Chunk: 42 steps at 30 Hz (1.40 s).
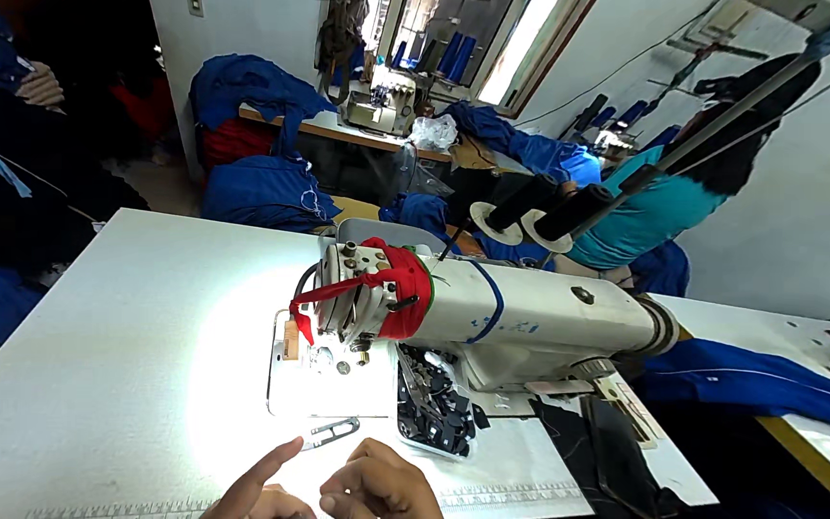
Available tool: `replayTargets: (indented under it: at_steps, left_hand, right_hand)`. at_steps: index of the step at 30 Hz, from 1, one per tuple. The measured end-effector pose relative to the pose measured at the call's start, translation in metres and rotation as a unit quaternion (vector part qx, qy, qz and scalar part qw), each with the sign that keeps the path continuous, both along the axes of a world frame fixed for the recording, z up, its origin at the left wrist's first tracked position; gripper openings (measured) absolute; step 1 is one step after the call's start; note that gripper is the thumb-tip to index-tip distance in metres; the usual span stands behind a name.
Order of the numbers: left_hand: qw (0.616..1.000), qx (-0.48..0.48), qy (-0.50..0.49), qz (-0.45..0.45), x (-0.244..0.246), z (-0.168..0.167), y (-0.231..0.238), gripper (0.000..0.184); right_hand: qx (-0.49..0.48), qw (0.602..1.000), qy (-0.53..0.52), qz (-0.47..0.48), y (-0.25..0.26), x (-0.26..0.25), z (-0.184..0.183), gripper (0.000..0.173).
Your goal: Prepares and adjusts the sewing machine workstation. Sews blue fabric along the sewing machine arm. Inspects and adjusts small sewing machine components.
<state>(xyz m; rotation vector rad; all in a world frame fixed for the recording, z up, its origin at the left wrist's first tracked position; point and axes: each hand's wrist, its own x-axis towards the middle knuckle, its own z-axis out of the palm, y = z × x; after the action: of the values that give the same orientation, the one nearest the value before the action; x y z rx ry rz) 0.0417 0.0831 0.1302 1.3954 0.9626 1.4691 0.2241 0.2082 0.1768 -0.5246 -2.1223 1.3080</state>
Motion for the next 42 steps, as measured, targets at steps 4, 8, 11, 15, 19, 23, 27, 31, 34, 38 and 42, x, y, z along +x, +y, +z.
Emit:
replayTargets:
  at_steps: [4,8,11,15,19,23,27,31,34,38,42]
  left_hand:
    - [0.995,-0.046,-0.051,0.066,-0.003,0.001,-0.004,0.038]
    - [0.987,-0.072,-0.068,0.128,-0.008,0.003,-0.006,0.029]
    - [0.983,-0.076,-0.071,0.153,-0.011,0.0,-0.006,0.028]
    - [0.98,-0.077,-0.121,0.139,-0.013,-0.004,-0.004,0.026]
    - [0.965,-0.094,-0.228,0.088,-0.014,-0.006,-0.003,0.026]
    - [0.949,-0.111,-0.292,0.053,-0.013,-0.009,-0.004,0.026]
    - [0.94,-0.11,-0.317,0.062,-0.013,-0.013,-0.005,0.024]
    - [0.918,-0.065,-0.372,0.125,-0.013,-0.008,0.003,0.022]
    - [0.877,-0.031,-0.451,0.163,-0.014,0.009,0.017,0.021]
    - [0.867,0.002,-0.46,0.193,-0.032,0.029,0.029,0.022]
    - [0.885,0.008,-0.37,0.281,-0.062,0.039,0.03,0.025]
  right_hand:
    - [0.006,1.0,0.001,0.0,0.003,0.002,-0.002,0.013]
    - [-0.012,1.0,0.004,-0.013,0.006,0.002,-0.007,0.012]
    - [-0.029,0.999,0.015,-0.014,0.007,0.0,-0.014,0.011]
    - [-0.042,0.999,0.024,-0.013,0.005,-0.002,-0.014,0.01]
    - [-0.048,0.998,0.026,-0.012,0.001,-0.003,-0.01,0.01]
    - [-0.055,0.998,0.03,-0.016,0.0,-0.003,-0.01,0.01]
    - [-0.065,0.998,0.023,-0.016,0.0,-0.002,-0.011,0.01]
    - [-0.146,0.989,-0.014,0.014,0.007,-0.008,-0.016,0.009]
    - [-0.311,0.948,-0.061,0.039,0.018,-0.024,-0.025,0.007]
    - [-0.407,0.907,-0.102,0.041,0.029,-0.041,-0.04,0.008]
    - [-0.263,0.952,-0.154,0.023,0.032,-0.042,-0.048,0.01]
